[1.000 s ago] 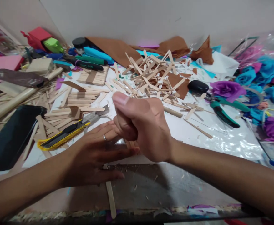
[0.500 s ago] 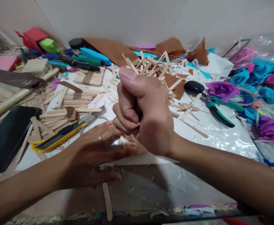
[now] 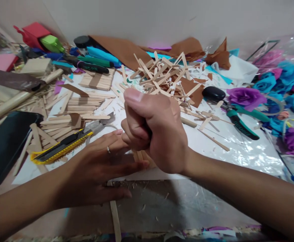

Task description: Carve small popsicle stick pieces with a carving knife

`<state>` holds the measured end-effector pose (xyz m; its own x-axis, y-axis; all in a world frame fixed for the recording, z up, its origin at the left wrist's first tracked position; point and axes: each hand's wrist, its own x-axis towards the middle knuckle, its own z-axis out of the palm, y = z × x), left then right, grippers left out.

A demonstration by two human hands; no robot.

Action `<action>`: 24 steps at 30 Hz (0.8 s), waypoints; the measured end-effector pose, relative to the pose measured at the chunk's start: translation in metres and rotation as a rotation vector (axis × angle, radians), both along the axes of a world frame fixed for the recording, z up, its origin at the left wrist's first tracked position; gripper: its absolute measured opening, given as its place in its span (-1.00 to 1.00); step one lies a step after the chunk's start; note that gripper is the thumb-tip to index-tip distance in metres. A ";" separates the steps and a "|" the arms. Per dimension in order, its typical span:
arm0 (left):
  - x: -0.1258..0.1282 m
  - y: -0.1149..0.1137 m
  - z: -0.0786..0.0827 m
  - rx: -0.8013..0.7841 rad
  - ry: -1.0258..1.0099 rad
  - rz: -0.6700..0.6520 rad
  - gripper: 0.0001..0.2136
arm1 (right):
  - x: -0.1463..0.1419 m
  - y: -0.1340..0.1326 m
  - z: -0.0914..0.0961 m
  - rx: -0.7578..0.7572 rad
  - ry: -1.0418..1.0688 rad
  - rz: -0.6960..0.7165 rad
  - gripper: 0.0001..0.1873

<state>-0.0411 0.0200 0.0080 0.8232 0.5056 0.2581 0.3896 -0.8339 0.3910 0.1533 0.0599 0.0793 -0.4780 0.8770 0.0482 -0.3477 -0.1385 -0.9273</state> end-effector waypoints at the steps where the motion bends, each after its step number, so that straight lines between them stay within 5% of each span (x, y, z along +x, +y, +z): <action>1: 0.000 0.000 0.000 -0.003 -0.002 -0.002 -0.49 | -0.001 -0.001 0.001 -0.008 -0.011 -0.016 -0.38; 15: 0.000 -0.001 0.003 0.034 -0.004 -0.001 -0.48 | -0.008 -0.009 -0.017 0.028 0.066 -0.070 -0.43; 24: -0.001 -0.002 -0.004 0.095 0.006 0.026 -0.44 | 0.001 0.002 0.025 0.024 0.061 -0.189 -0.25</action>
